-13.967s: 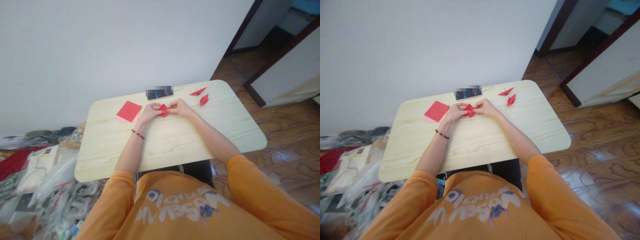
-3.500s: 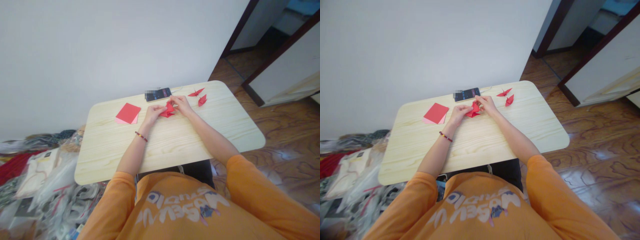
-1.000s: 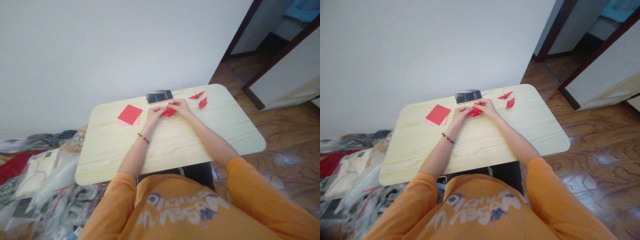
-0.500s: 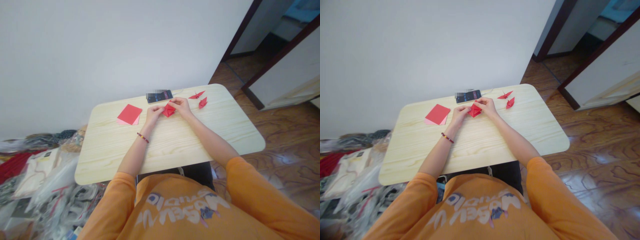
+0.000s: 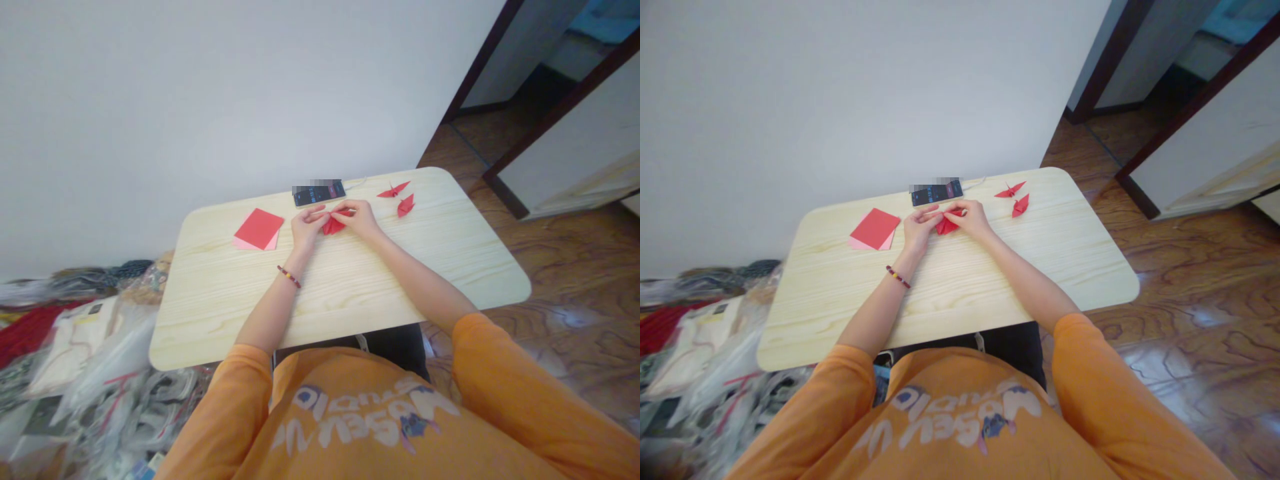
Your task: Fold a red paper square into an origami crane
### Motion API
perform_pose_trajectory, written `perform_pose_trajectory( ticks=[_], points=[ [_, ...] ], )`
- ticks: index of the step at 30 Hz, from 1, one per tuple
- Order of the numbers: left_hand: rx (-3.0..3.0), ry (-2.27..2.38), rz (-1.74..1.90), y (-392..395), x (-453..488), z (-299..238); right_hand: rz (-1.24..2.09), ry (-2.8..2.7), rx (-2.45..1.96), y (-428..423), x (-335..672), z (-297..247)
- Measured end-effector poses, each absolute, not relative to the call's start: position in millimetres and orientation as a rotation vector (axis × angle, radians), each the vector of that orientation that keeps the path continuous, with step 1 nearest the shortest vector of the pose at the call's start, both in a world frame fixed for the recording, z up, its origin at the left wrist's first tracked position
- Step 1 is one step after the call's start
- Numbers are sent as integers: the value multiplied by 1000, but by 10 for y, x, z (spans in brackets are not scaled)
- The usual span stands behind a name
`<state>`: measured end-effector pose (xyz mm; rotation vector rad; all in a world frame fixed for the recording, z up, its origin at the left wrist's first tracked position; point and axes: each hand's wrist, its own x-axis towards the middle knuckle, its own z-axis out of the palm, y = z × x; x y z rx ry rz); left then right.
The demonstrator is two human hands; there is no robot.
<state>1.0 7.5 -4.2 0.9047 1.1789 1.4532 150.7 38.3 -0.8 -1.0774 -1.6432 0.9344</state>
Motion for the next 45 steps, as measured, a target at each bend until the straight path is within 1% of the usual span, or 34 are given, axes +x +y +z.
perform_pose_trajectory(
  ticks=[10, 17, 22, 27, 34, 45],
  points=[
    [871, 1259, 1540, 63, 83, -44, 749, -1678, -1078, 306, 1388, 10],
    [864, 1280, 1551, 38, 119, -5, 722, -1681, -1165, 270, 1344, 45],
    [867, 1283, 1544, 43, 111, -31, 816, -1633, -1144, 294, 1357, 39],
    [882, 1180, 1511, 53, 91, -65, 970, -1540, -1101, 368, 1415, -10],
    [958, 1039, 1477, 30, 109, -36, 1023, -1441, -1106, 450, 1441, -88],
    [989, 1196, 1539, 54, 55, -85, 1158, -1473, -1059, 403, 1432, -8]
  ],
)
